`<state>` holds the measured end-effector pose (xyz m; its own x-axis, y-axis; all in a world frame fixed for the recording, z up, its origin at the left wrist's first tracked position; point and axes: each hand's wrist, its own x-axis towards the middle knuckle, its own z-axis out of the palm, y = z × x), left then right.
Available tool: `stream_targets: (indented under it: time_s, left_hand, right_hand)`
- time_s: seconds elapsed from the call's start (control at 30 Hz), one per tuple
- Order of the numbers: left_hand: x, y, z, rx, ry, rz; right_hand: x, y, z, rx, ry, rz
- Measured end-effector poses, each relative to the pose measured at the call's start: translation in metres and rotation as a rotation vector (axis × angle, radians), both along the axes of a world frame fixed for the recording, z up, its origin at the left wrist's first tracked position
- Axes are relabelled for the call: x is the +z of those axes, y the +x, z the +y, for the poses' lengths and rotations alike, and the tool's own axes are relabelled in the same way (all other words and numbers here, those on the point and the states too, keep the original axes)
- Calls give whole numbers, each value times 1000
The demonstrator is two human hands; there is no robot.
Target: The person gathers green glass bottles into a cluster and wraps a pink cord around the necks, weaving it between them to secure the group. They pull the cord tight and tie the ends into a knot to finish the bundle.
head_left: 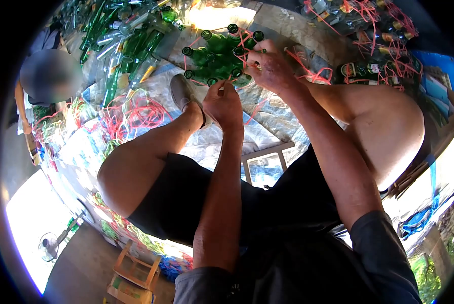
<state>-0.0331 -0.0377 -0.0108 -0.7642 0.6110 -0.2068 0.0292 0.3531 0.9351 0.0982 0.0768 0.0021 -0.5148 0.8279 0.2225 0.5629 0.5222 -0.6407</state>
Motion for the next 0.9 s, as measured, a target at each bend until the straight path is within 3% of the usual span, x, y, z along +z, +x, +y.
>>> stream_targets:
  time_s: [0.07, 0.13, 0.27, 0.37, 0.9]
  left_hand:
    - [0, 5, 4, 60, 74, 117]
    - [-7, 3, 5, 78, -77, -3]
    - [7, 19, 8, 315, 25, -365]
    - [12, 8, 3, 314, -36, -576]
    - [7, 5, 6, 303, 0, -671]
  right_hand:
    - [0, 0, 0, 1, 18, 14]
    - [0, -1, 1, -3, -24, 13]
    - [-1, -1, 4, 13, -50, -1]
    - [-1, -3, 5, 7, -12, 14]
    - [4, -12, 6, -48, 8, -101]
